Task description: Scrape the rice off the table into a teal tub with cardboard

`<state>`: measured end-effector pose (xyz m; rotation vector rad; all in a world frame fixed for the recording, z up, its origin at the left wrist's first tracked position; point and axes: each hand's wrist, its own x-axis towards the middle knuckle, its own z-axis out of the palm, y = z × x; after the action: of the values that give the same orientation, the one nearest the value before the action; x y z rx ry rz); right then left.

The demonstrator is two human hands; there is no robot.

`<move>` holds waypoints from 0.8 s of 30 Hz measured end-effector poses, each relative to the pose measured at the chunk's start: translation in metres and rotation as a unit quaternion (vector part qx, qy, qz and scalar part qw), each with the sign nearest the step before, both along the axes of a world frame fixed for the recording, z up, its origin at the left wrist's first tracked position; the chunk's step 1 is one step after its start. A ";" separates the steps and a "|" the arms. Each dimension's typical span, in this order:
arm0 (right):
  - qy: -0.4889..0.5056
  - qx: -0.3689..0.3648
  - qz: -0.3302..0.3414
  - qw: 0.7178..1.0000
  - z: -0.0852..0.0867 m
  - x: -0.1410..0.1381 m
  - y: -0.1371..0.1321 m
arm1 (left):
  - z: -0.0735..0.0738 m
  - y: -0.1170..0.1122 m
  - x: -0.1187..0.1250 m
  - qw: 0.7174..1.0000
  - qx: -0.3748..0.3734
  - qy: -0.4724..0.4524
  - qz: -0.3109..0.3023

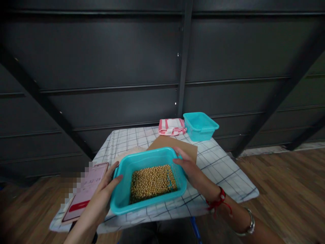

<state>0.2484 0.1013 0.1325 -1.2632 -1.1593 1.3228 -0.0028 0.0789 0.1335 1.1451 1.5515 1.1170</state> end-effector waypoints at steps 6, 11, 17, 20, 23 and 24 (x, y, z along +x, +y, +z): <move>-0.072 0.026 -0.003 0.997 -0.001 0.008 -0.005 | -0.002 0.004 0.009 0.999 0.003 -0.048 0.005; 0.017 0.021 -0.027 0.999 -0.003 0.009 -0.002 | 0.008 0.008 0.014 0.997 -0.036 -0.069 0.008; 0.023 0.027 -0.057 0.998 -0.002 0.006 -0.008 | 0.009 0.009 0.015 0.991 -0.055 -0.118 0.045; 0.004 0.014 -0.065 0.998 -0.004 0.005 -0.010 | 0.010 0.010 0.018 0.983 -0.060 -0.159 0.066; 0.031 0.000 -0.068 0.997 -0.004 0.003 -0.011 | 0.013 0.010 0.021 0.977 -0.064 -0.190 0.070; 0.044 -0.006 -0.070 0.997 -0.004 0.003 -0.010 | 0.014 0.009 0.022 0.976 -0.064 -0.196 0.069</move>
<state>0.2511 0.0908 0.1287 -1.2590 -0.9861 1.2699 0.0196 0.0883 0.1472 0.6885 1.3826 1.2295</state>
